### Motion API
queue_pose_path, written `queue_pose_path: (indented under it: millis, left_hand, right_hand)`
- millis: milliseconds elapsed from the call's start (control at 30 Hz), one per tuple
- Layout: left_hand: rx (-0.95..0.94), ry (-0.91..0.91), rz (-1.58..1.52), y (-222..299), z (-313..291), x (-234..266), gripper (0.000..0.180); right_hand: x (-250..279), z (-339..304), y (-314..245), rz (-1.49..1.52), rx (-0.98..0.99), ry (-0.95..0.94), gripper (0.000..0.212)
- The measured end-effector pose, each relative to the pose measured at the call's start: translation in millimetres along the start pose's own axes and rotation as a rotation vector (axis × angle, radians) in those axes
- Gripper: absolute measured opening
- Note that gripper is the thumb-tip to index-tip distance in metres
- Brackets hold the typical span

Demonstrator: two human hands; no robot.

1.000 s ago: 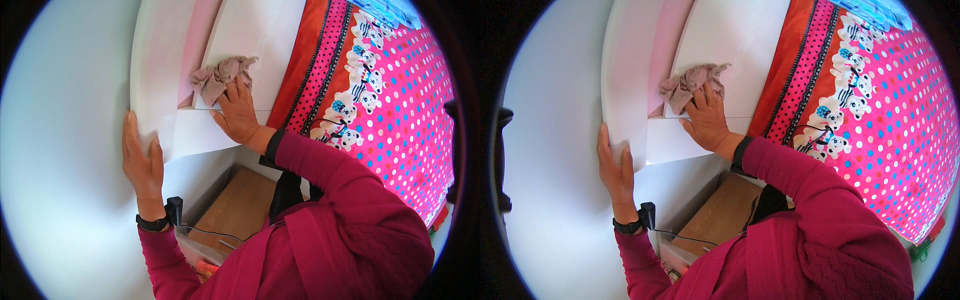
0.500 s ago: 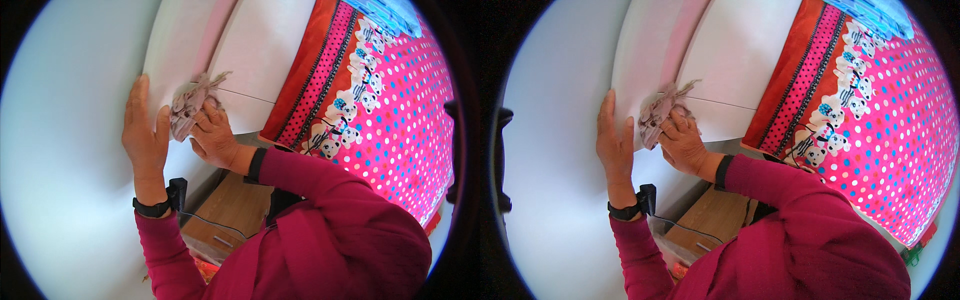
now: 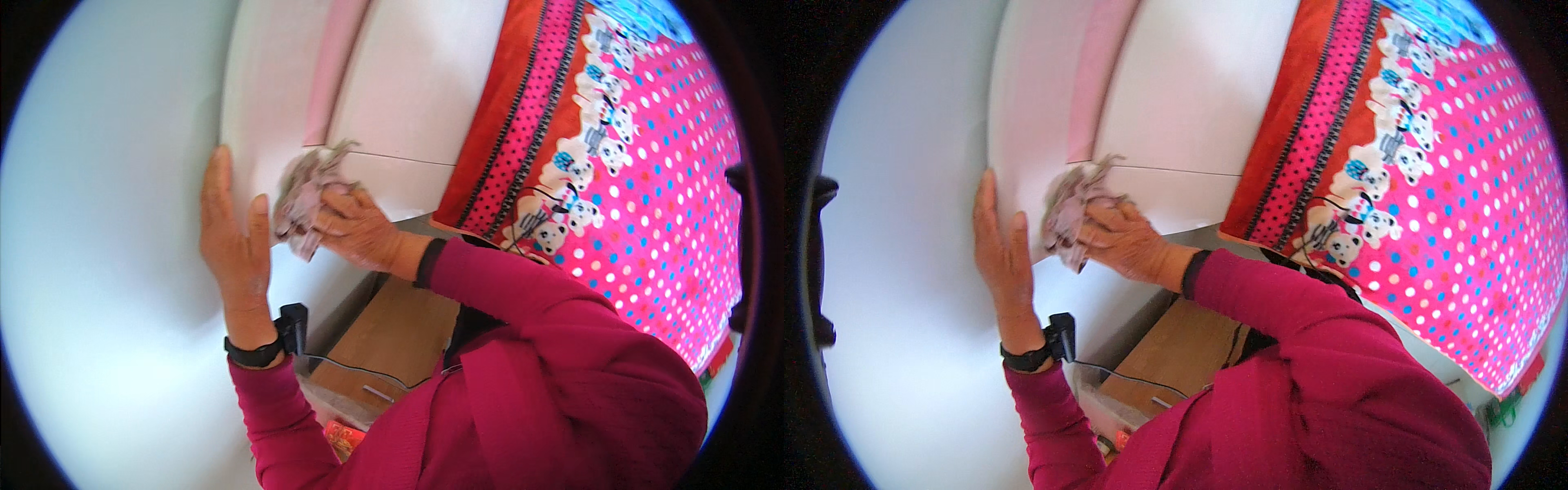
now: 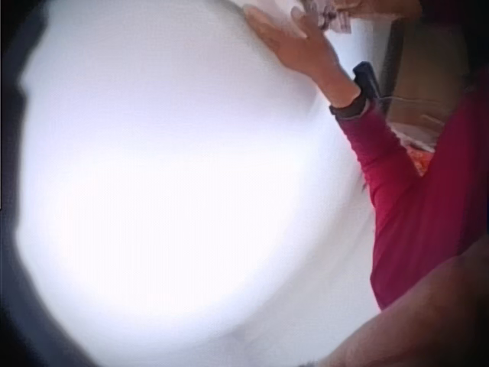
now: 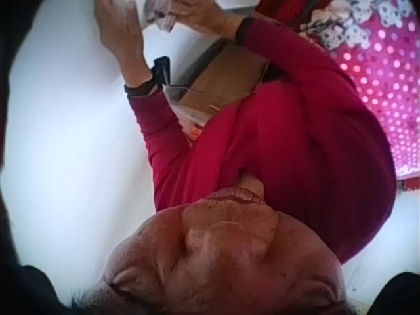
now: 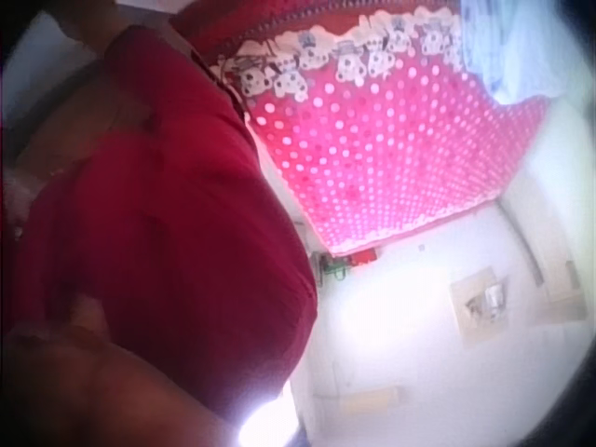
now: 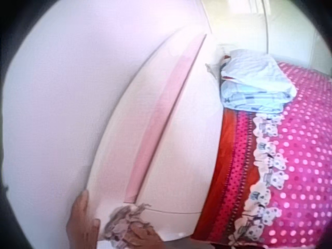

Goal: The person wipes the white and pink headboard of a bed using a cloth. They move a folded blanket aside to access the surface, then continue wiping the headboard and the wall behind it.

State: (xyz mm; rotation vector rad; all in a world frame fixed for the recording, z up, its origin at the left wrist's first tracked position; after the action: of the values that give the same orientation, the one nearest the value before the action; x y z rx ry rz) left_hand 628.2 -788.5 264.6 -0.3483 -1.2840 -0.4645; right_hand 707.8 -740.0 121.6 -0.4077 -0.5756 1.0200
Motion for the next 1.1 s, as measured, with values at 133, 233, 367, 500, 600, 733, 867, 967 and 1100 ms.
queue_pose_path:
  millis: [133, 233, 367, 500, 600, 733, 867, 967, 1100]
  left_hand:
    - [0.066, -0.004, -0.180, -3.7, -2.7, 0.3, 0.061]
    - [0.060, 0.001, -0.192, -2.9, -2.5, 1.4, 0.064]
    - [0.062, -0.001, -0.190, -2.8, -1.6, 1.2, 0.063]
    - [0.045, -0.002, -0.162, -1.4, -1.6, 1.0, 0.064]
    - [0.040, -0.006, -0.144, -1.6, -2.2, 0.1, 0.065]
    - [0.039, -0.003, -0.141, -2.3, -2.3, -0.7, 0.066]
    - [0.031, 0.004, -0.164, -2.0, -3.1, 0.9, 0.066]
    - [0.053, 0.003, -0.217, -5.1, -4.4, -0.3, 0.067]
    - [0.049, 0.007, -0.279, -9.2, -3.5, -0.4, 0.070]
  right_hand:
    - [1.4, 14.3, 19.2, -0.049, -0.130, -0.025, 0.026]
    - [0.8, 14.4, 13.9, -0.046, -0.199, -0.027, 0.028]
    - [-4.0, 4.5, -5.7, -0.019, -0.103, -0.049, 0.029]
    - [-6.4, -3.4, -15.5, 0.012, 0.015, -0.064, 0.032]
    - [-1.5, 2.3, -3.2, 0.047, 0.074, -0.031, 0.031]
    - [7.7, 16.4, 26.3, -0.041, -0.019, -0.047, 0.027]
    - [21.3, 27.3, 39.8, -0.023, -0.158, 0.041, 0.023]
    - [29.3, 35.2, 51.8, -0.039, -0.258, 0.207, 0.021]
    - [19.5, 42.9, 38.5, 0.132, -0.209, 0.230, 0.020]
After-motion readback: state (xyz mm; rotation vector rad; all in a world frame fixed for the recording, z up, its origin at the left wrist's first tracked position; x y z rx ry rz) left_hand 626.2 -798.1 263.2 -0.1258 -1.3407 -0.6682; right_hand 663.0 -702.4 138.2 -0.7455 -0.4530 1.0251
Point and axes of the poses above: each hand's wrist, its own z-axis towards the middle knuckle, its own x-axis out of the back of the hand, y = z × x, the point moved 9 cm from there along z, towards the middle knuckle, and after that the axes turned 4 degrees about z, right-handed, at the moved point
